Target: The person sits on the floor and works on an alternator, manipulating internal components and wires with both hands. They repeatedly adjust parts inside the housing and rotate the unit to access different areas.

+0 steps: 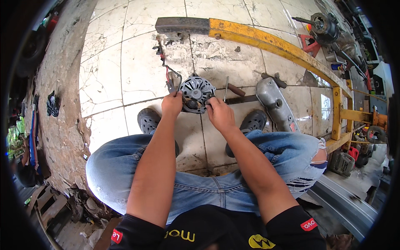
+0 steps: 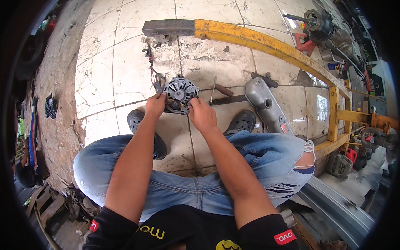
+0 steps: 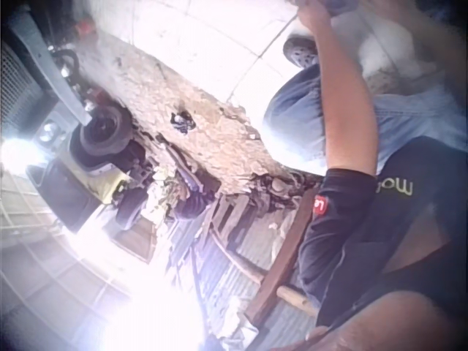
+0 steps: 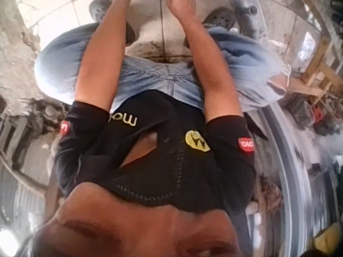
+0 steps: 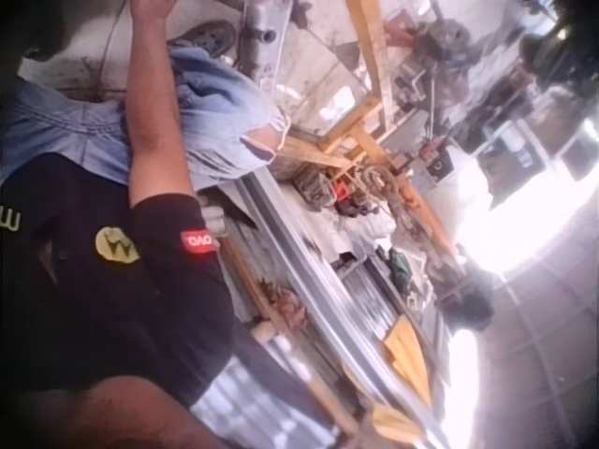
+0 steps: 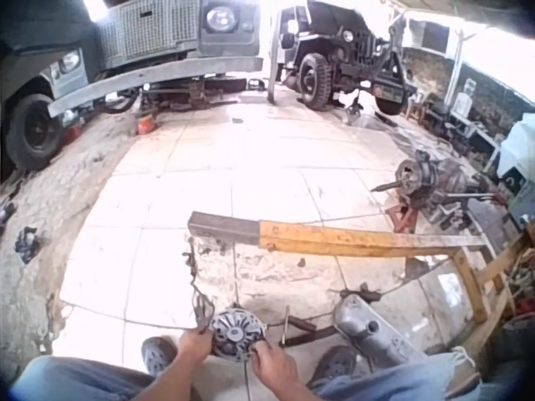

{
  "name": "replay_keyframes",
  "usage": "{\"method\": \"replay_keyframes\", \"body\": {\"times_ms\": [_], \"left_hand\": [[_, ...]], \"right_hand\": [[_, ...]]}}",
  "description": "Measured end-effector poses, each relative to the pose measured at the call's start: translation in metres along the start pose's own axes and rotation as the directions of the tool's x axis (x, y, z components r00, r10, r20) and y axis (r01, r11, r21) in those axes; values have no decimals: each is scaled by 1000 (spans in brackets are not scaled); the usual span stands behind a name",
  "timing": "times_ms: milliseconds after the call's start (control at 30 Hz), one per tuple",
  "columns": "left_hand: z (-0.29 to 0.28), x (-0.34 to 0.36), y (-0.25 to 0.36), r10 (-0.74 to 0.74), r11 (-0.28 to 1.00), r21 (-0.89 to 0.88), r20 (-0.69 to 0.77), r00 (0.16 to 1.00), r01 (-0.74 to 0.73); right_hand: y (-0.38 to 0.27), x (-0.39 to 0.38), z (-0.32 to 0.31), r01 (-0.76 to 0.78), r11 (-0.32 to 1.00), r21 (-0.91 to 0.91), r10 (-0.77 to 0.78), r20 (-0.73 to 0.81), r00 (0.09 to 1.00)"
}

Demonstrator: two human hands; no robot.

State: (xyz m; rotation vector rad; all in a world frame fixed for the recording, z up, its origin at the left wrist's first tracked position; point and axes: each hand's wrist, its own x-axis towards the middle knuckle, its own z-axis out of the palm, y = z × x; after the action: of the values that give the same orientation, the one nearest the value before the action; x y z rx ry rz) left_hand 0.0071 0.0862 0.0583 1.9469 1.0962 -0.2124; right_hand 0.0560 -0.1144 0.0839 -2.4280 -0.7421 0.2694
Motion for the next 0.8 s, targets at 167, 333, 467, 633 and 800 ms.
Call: {"method": "replay_keyframes", "body": {"times_ms": [167,333,467,633,800], "left_hand": [[0,0,-3,15,1000,3,-23,1000,-15],[2,-5,4,21,1000,7,-31,999,-21],[2,-5,1,63,998,29,-70,996,-61],[2,1,-1,29,999,26,-17,999,-29],[1,0,1,32,999,-1,-40,999,-32]], "right_hand": [[-7,1,-7,-55,998,23,55,-8,998],[-8,0,-2,-29,1000,2,29,14,999],[-13,10,-4,-111,994,-23,112,50,992],[-15,6,-6,-105,994,-4,105,63,992],[-16,12,-7,-146,978,-148,169,156,973]]}}
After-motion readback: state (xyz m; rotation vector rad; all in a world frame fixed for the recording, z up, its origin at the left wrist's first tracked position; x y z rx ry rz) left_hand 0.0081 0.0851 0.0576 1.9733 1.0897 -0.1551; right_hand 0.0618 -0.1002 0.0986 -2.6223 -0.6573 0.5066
